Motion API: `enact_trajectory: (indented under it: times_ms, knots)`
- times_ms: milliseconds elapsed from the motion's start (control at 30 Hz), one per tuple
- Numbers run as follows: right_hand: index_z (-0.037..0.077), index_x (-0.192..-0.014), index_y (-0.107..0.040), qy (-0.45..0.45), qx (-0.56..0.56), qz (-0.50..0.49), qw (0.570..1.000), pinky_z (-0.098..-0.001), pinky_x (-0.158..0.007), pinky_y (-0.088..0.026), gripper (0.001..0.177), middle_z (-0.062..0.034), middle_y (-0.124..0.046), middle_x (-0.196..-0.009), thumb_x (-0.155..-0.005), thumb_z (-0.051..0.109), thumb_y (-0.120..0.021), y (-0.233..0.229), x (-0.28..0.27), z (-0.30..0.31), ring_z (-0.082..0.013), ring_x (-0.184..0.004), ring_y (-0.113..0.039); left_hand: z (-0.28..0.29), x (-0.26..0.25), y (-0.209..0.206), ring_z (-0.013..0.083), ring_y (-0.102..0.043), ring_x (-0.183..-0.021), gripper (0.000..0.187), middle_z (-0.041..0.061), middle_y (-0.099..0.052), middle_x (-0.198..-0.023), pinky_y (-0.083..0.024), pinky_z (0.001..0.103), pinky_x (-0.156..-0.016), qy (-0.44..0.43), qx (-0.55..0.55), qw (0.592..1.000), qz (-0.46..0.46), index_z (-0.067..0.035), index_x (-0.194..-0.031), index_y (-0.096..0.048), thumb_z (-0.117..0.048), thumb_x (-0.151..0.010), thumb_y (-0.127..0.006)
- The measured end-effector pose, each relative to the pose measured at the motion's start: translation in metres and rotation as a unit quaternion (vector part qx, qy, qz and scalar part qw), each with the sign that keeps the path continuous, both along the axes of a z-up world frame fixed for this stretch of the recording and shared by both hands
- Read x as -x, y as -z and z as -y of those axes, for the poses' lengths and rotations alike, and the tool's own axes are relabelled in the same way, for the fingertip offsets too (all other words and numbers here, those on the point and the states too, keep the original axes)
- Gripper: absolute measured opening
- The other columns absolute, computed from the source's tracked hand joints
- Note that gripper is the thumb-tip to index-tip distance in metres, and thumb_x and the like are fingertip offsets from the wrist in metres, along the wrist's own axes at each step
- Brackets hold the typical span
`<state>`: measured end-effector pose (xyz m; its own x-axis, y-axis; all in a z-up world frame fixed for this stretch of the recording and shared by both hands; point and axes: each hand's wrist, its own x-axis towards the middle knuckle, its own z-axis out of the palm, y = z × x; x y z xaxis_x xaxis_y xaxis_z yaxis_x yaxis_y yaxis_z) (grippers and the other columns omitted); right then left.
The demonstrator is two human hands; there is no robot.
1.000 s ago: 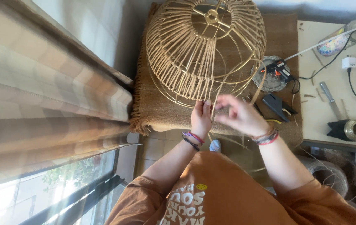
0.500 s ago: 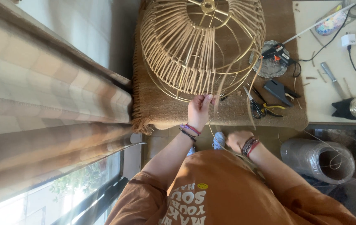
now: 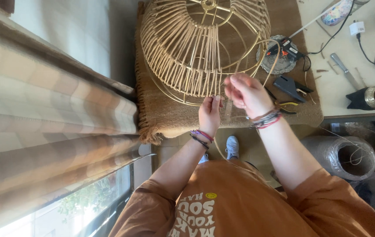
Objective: Weaving a thin string through the ribs of a wicker lampshade frame to create a decorative pattern.
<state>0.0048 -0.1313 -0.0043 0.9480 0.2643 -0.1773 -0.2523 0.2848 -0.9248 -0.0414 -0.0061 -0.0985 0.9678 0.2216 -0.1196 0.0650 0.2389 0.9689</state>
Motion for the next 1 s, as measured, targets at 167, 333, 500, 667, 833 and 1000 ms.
enact_trajectory:
  times_ms: [167,333,500,667,833,1000]
  knots:
    - [0.01,-0.077,-0.075,-0.251,0.587,0.173,0.75,-0.0352,-0.062,-0.057,0.027,-0.0073,-0.072,-0.065,-0.095,0.023,-0.059,0.1,0.084,0.019,-0.024,-0.063,-0.071,-0.011,-0.005,0.051,0.0229,-0.059,-0.094,0.02,0.007,-0.053,-0.089,-0.045,0.033,-0.094,-0.032,-0.14,0.988,0.05,-0.007,-0.084,-0.07,-0.02,-0.099,-0.072]
    - [0.008,-0.116,-0.073,-0.488,0.464,-0.052,0.737,-0.025,-0.043,-0.053,0.036,-0.0118,-0.077,-0.097,-0.089,0.033,-0.075,0.1,0.075,0.063,-0.0148,-0.053,-0.07,-0.019,-0.006,0.027,0.0221,-0.067,-0.089,0.023,0.008,-0.051,-0.092,-0.056,0.031,-0.072,-0.003,-0.113,0.993,0.015,-0.003,-0.088,-0.073,-0.023,-0.099,-0.073]
    - [-0.009,-0.141,-0.044,-0.088,0.112,0.035,0.989,-0.0191,-0.035,-0.044,0.053,-0.0215,-0.064,-0.116,-0.104,0.027,-0.057,-0.004,0.01,0.019,-0.0109,-0.051,-0.062,-0.008,-0.006,0.031,0.0268,-0.073,-0.075,0.021,0.008,-0.051,-0.093,-0.065,0.035,-0.06,0.003,0.082,0.996,-0.017,0.008,-0.092,-0.064,-0.009,-0.104,-0.062]
    - [-0.007,-0.116,-0.057,0.044,0.04,0.005,0.998,-0.0181,-0.024,-0.036,0.025,-0.0104,-0.055,-0.074,-0.104,0.015,-0.061,0.053,0.004,-0.002,-0.0107,-0.038,-0.054,-0.01,-0.002,0.024,0.0195,-0.069,-0.082,0.024,0.008,-0.058,-0.083,-0.059,0.034,-0.065,0.004,-0.018,1.0,0.013,0.002,-0.087,-0.063,-0.014,-0.105,-0.063]
    - [0.014,-0.095,-0.065,-0.018,0.69,0.186,0.699,-0.0472,-0.046,-0.054,0.039,-0.0133,-0.068,-0.065,-0.108,0.048,-0.051,0.119,0.064,0.045,-0.0348,-0.062,-0.072,-0.01,0.002,0.017,0.0227,-0.072,-0.076,0.029,0.009,-0.059,-0.067,-0.06,0.035,-0.069,0.018,-0.037,0.998,0.036,-0.001,-0.085,-0.063,-0.013,-0.109,-0.053]
    - [0.011,-0.095,-0.07,-0.434,0.673,0.04,0.597,-0.0399,-0.087,-0.06,0.028,-0.0114,-0.078,-0.093,-0.098,0.026,-0.045,0.158,0.113,0.085,-0.035,-0.092,-0.074,-0.011,0.015,0.025,0.0171,-0.066,-0.066,0.033,0.006,-0.063,-0.065,-0.056,0.032,-0.067,0.03,-0.079,0.996,0.008,-0.008,-0.084,-0.063,-0.025,-0.11,-0.05]
